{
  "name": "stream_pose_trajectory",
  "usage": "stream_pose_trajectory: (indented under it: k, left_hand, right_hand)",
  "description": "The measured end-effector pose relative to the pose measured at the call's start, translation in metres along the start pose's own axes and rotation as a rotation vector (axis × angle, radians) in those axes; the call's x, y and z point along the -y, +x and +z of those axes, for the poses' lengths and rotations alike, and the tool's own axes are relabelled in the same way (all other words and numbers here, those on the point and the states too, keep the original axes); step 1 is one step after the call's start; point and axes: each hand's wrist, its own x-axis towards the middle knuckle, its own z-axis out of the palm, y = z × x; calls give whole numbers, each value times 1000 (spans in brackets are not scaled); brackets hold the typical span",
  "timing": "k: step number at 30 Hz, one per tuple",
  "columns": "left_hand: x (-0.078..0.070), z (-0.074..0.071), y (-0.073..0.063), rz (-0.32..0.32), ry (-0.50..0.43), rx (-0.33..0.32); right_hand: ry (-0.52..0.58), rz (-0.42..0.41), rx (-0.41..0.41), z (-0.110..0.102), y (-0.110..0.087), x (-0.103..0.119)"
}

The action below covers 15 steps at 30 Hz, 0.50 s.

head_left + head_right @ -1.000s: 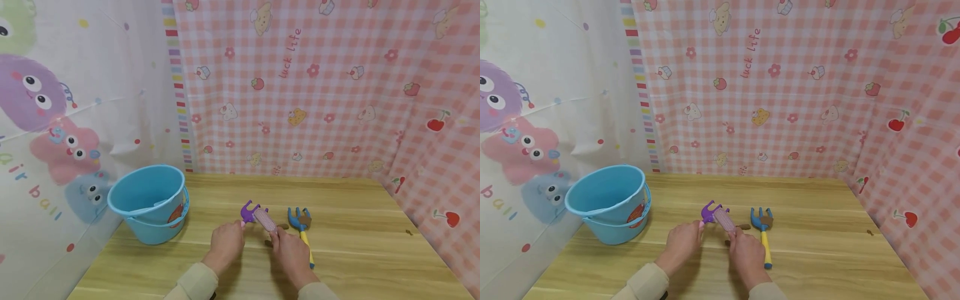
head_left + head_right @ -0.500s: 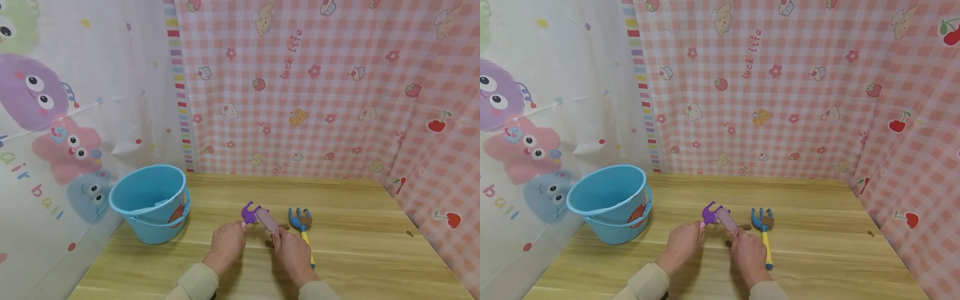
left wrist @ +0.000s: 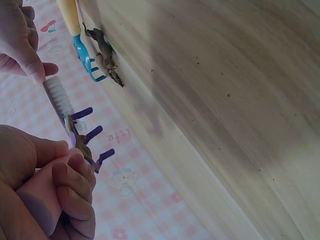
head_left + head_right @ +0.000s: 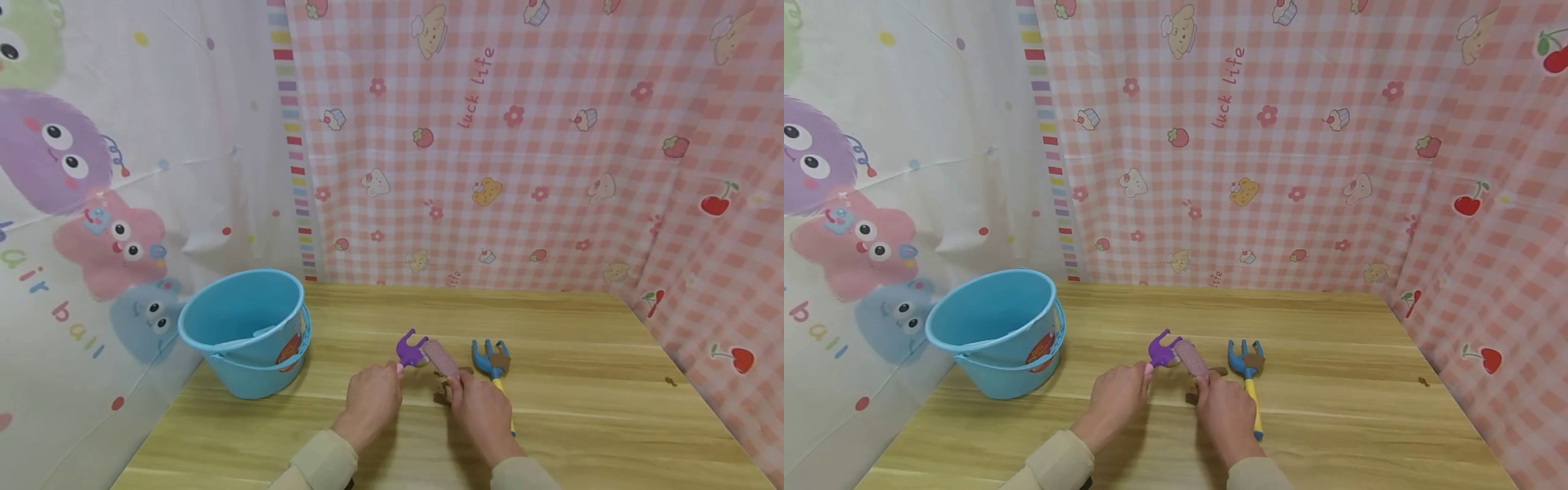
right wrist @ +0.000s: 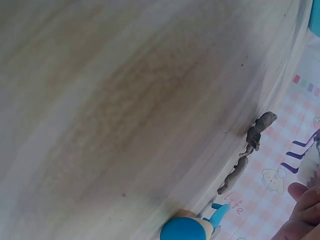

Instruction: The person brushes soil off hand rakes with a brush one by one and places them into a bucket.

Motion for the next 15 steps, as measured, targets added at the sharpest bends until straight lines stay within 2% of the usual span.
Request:
stream_pose_trajectory:
  k: [4, 11, 13, 15]
  left_hand:
    - [0, -1, 0, -2, 0, 4]
    - [0, -1, 0, -9, 9, -8]
    - [0, -1, 0, -9, 7, -12]
    - [0, -1, 0, -4, 3, -17]
  right_hand:
    - [38, -15, -4, -2, 1, -2]
    - [280, 12, -19, -18, 6, 2]
    - [289, -18, -39, -20, 6, 7]
    - [231, -64, -40, -19, 3, 12]
